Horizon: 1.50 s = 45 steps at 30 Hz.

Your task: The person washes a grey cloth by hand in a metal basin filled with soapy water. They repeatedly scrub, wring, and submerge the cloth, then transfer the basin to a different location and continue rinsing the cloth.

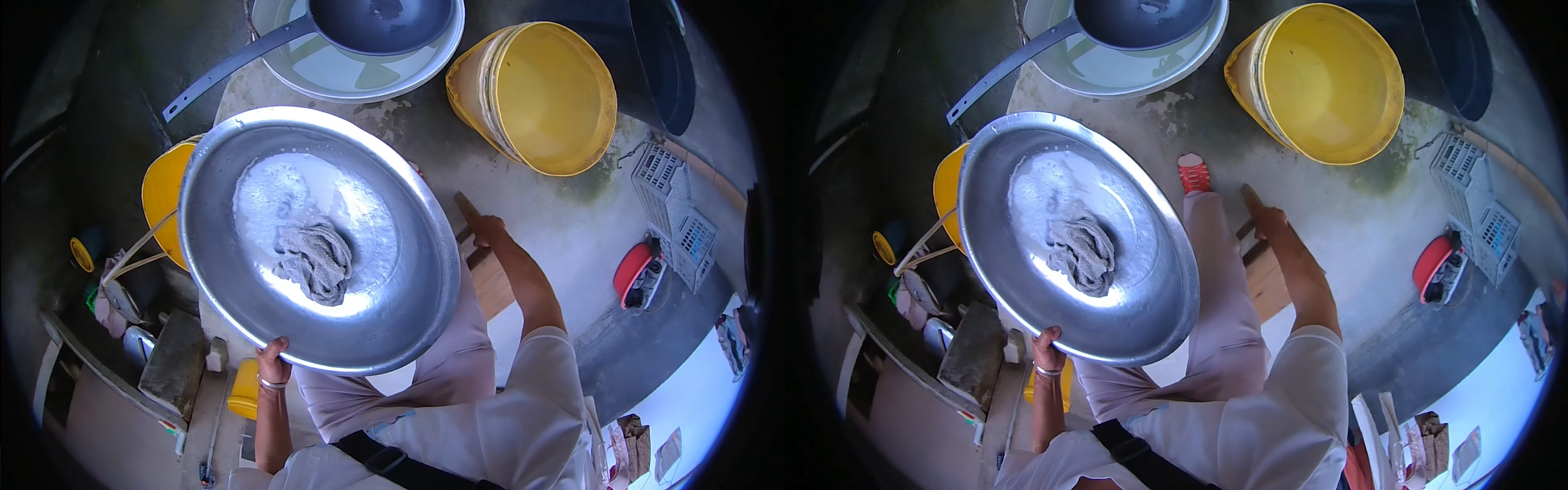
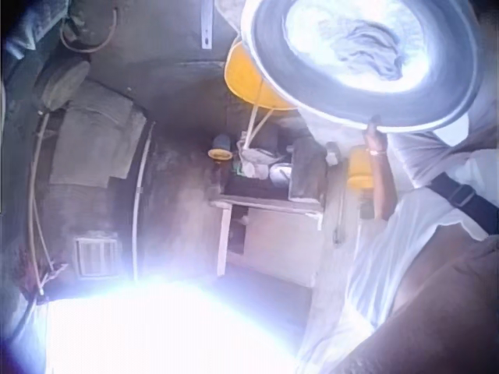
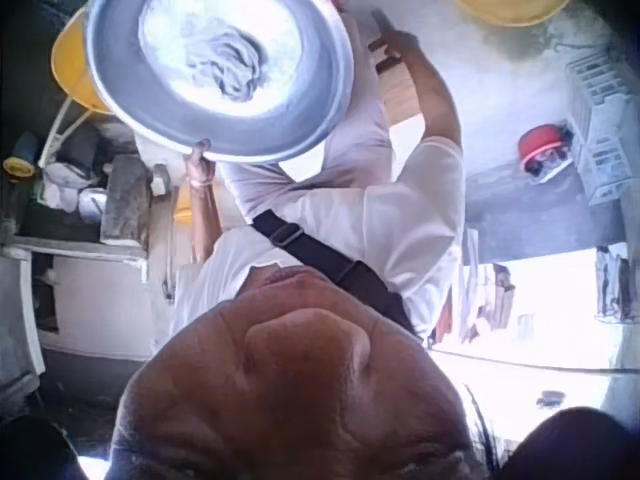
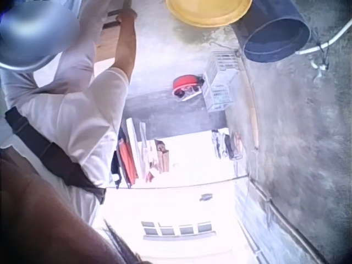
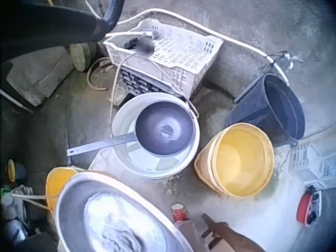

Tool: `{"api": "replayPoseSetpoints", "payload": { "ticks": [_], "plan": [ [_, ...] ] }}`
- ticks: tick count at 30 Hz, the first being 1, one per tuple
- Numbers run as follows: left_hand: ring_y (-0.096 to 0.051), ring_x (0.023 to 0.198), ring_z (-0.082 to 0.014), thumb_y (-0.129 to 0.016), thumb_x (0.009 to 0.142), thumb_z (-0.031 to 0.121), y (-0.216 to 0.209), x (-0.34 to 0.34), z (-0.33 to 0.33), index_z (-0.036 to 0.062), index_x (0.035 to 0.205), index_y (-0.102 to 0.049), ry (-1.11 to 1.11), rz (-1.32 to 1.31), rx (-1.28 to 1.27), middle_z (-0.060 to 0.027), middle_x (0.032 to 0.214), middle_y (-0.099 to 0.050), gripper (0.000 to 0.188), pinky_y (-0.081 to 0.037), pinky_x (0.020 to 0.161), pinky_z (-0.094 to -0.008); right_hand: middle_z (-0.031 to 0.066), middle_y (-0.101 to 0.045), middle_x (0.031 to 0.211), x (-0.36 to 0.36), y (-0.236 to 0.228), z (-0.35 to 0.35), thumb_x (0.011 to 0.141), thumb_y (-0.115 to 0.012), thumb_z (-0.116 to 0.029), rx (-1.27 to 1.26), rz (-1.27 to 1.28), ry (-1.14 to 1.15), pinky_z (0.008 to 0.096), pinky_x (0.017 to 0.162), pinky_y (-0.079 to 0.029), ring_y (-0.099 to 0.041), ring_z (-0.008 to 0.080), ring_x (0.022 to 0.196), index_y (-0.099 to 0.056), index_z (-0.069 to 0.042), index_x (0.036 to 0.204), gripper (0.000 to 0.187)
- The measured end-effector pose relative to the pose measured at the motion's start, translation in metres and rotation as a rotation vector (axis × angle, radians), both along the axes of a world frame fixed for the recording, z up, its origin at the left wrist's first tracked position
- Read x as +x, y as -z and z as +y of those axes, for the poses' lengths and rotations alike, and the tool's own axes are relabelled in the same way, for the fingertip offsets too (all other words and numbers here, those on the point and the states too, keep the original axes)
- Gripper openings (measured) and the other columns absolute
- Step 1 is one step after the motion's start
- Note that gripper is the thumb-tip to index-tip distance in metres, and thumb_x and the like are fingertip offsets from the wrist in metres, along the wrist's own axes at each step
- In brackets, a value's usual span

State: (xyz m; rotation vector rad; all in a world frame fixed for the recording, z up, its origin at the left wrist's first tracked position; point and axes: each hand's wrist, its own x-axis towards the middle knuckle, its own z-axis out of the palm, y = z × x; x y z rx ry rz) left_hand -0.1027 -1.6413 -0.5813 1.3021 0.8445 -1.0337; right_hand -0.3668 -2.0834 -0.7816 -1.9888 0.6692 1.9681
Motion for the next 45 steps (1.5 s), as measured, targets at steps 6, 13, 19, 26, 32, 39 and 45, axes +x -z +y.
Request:
{"api": "replayPoseSetpoints", "payload": {
  "ticks": [6, 13, 19, 26, 32, 39, 45],
  "plan": [
    [-0.046, 0.059, -0.0113, -0.051, 0.069, -0.003, -0.008, 0.001, -0.002, 0.0027, 0.072, -0.053, -0.117, -0.078, -0.003, -0.0011, 0.065, -0.050, 0.007, -0.039, 0.058, -0.0261, 0.0135, -0.062, 0.101, 0.007, 0.020, -0.010, 0.072, -0.064, -0.030, 0.104, -0.089, -0.006, 0.0401, 0.077, -0.048, -0.059, 0.0298, 0.094, -0.062, -0.010, 0.103, 0.037],
    [-0.054, 0.067, -0.0131, -0.052, 0.070, -0.007, 0.005, -0.010, 0.034, -0.0008, 0.097, -0.053, -0.114, -0.114, -0.171, -0.0052, 0.078, -0.057, 0.028, -0.044, 0.063, -0.0262, 0.0160, -0.062, 0.096, -0.023, -0.011, -0.021, 0.075, -0.060, -0.028, -0.016, 0.008, -0.145, 0.0408, 0.073, -0.049, -0.060, 0.0306, 0.088, -0.061, -0.006, 0.100, 0.033],
    [-0.054, 0.068, -0.0126, -0.049, 0.068, -0.005, 0.014, -0.022, 0.029, -0.0022, 0.094, -0.053, -0.163, -0.231, -0.293, -0.0052, 0.077, -0.056, 0.027, -0.044, 0.061, -0.0250, 0.0181, -0.062, 0.092, -0.022, -0.012, -0.039, 0.078, -0.057, -0.026, -0.126, -0.082, -0.148, 0.0413, 0.069, -0.050, -0.061, 0.0313, 0.083, -0.060, -0.002, 0.099, 0.031],
    [-0.056, 0.069, -0.0149, -0.051, 0.066, -0.002, 0.013, -0.065, 0.017, -0.0049, 0.095, -0.051, -0.292, -0.329, -0.267, -0.0083, 0.079, -0.056, 0.029, -0.046, 0.059, -0.0266, 0.0205, -0.063, 0.088, -0.025, 0.024, -0.011, 0.081, -0.054, -0.023, 0.004, -0.187, -0.114, 0.0420, 0.065, -0.051, -0.063, 0.0321, 0.077, -0.059, 0.002, 0.096, 0.030],
    [-0.057, 0.059, -0.0178, -0.052, 0.070, 0.000, -0.005, -0.105, -0.001, -0.0026, 0.079, -0.053, -0.563, -0.318, -0.345, -0.0067, 0.068, -0.055, 0.010, -0.050, 0.058, -0.0301, 0.0227, -0.063, 0.084, -0.027, 0.023, -0.010, 0.083, -0.051, -0.021, 0.156, 0.029, 0.096, 0.0426, 0.061, -0.052, -0.064, 0.0328, 0.072, -0.058, 0.005, 0.094, 0.030],
    [-0.056, 0.058, -0.0155, -0.051, 0.073, 0.001, -0.019, -0.123, -0.007, 0.0033, 0.068, -0.049, -0.675, -0.486, -0.277, -0.0048, 0.065, -0.054, 0.006, -0.051, 0.061, -0.0282, 0.0155, -0.059, 0.053, 0.071, -0.054, -0.071, 0.087, -0.045, -0.024, -0.018, -0.828, 0.370, 0.0338, 0.045, -0.049, -0.060, 0.0237, 0.046, -0.059, 0.005, 0.066, 0.038],
    [-0.059, 0.086, -0.0380, -0.045, 0.072, 0.000, -0.037, -0.115, -0.015, -0.0121, 0.087, -0.045, -0.736, -0.569, -0.345, -0.0228, 0.092, -0.054, 0.019, -0.053, 0.080, -0.0425, 0.0090, -0.057, 0.057, 0.158, -0.182, -0.062, 0.085, -0.047, -0.022, 0.149, -1.693, 0.519, 0.0293, 0.046, -0.046, -0.056, 0.0167, 0.045, -0.060, 0.000, 0.080, 0.026]
  ]
}}
